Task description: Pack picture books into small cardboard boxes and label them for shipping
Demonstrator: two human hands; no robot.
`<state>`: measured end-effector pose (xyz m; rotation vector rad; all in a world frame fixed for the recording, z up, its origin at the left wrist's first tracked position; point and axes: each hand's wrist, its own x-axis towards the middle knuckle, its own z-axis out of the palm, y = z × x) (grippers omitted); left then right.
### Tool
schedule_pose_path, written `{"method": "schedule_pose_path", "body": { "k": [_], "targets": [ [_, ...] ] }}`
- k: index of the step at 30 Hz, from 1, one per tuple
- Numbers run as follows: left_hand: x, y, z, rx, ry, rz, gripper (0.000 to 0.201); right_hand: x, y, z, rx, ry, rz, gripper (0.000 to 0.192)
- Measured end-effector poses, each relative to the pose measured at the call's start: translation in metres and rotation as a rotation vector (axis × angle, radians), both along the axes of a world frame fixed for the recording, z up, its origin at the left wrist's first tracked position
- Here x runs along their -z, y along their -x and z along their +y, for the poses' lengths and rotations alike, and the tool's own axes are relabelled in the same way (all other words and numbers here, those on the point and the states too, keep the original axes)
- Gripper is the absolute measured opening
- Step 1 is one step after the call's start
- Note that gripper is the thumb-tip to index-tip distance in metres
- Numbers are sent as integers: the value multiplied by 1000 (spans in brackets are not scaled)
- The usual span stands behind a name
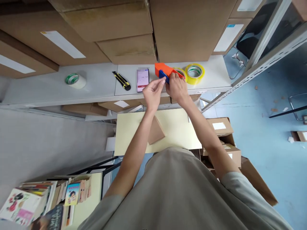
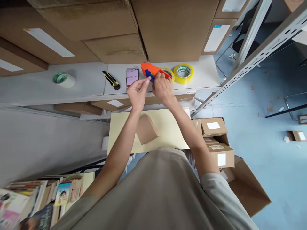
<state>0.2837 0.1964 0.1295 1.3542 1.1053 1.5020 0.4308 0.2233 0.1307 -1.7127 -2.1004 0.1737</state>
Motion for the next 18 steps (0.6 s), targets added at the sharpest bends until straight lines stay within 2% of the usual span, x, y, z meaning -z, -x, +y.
{"method": "schedule_pose_path", "body": {
  "k": [2,4,7,9,11,14,16,18],
  "targets": [
    [-2,0,4,20,36,-34,30,9,7,30,-4,-19,16,56],
    [0,3,-4,50,63,-68,34,17,13,48,34,31,-10,51],
    [10,11,-25,67,128,-74,37,17,16,53,99,98,-69,50],
    [20,19,-41,57,177,-71,37,12,14,42,109,50,-59,55],
    [32,28,-58,43,220,-100,37,7,10,19,101,-40,-6,61],
    [55,41,-83,8,328,-142,39,7,7,-39,51,-119,133,60],
    [71,49,-101,-19,438,-133,38,16,9,-86,-12,-53,236,61],
    [86,56,-117,-32,538,-122,36,33,13,-129,-46,74,317,62]
  ]
}}
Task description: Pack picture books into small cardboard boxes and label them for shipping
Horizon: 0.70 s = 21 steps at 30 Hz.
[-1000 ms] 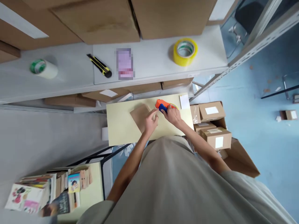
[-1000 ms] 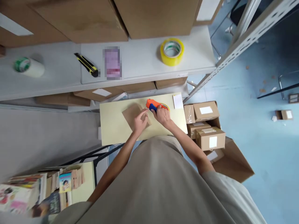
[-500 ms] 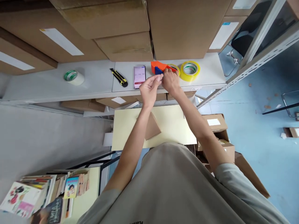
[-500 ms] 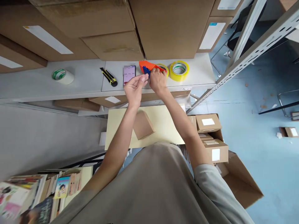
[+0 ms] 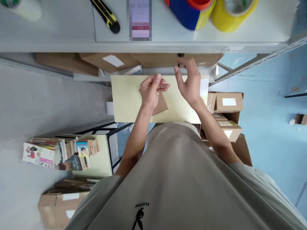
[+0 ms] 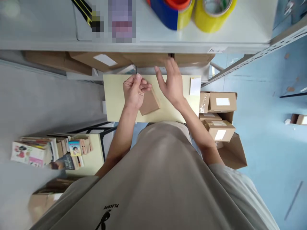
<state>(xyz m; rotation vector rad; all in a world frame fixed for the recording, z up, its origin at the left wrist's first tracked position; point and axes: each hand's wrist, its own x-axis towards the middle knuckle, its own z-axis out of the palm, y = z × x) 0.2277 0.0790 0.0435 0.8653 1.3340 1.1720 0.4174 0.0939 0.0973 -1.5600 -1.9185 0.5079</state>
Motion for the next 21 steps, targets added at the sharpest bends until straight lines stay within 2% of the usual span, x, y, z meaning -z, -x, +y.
{"method": "schedule_pose_path", "body": {
  "k": [2,5,8,10,13,15,18,21],
  "targets": [
    [14,6,-13,15,72,-6,32,28,5,-36,-29,170,58,63],
    [37,15,-25,52,141,9,32,82,8,-74,3,477,192,63],
    [63,29,-26,18,162,102,39,134,11,-102,140,819,404,60],
    [82,41,-19,-37,152,194,46,156,16,-118,265,1056,552,60],
    [113,63,9,-48,133,345,48,172,27,-134,425,1303,785,72],
    [134,77,36,41,142,456,47,177,35,-137,472,1387,902,87],
    [157,88,74,257,182,607,59,183,43,-133,462,1421,1036,100],
    [162,91,91,410,186,643,59,184,48,-131,509,1375,1163,99]
  ]
}}
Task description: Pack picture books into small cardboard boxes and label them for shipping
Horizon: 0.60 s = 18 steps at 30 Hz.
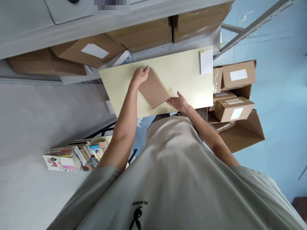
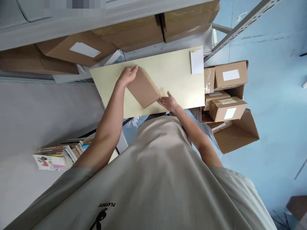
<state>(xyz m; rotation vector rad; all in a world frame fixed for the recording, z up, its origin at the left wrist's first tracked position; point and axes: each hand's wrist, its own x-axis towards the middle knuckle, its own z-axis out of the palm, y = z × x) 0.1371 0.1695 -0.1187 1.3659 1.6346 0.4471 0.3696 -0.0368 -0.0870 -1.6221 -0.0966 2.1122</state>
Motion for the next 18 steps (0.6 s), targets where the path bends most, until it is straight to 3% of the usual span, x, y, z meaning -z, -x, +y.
{"method": "schedule_pose_path", "body": {
  "k": [4,8,13,18],
  "targets": [
    [-22,5,-15,151,-56,67,66,-11,-3,-12,234,-55,-87,81],
    [-40,10,-55,243,-162,-42,65,-25,-24,-30,402,-256,-276,70],
    [-23,-3,-114,158,-107,-149,50,-25,-62,-33,386,-467,-472,87],
    [-1,-19,-144,88,13,-177,48,-13,-88,-22,260,-471,-556,103]
  ]
}}
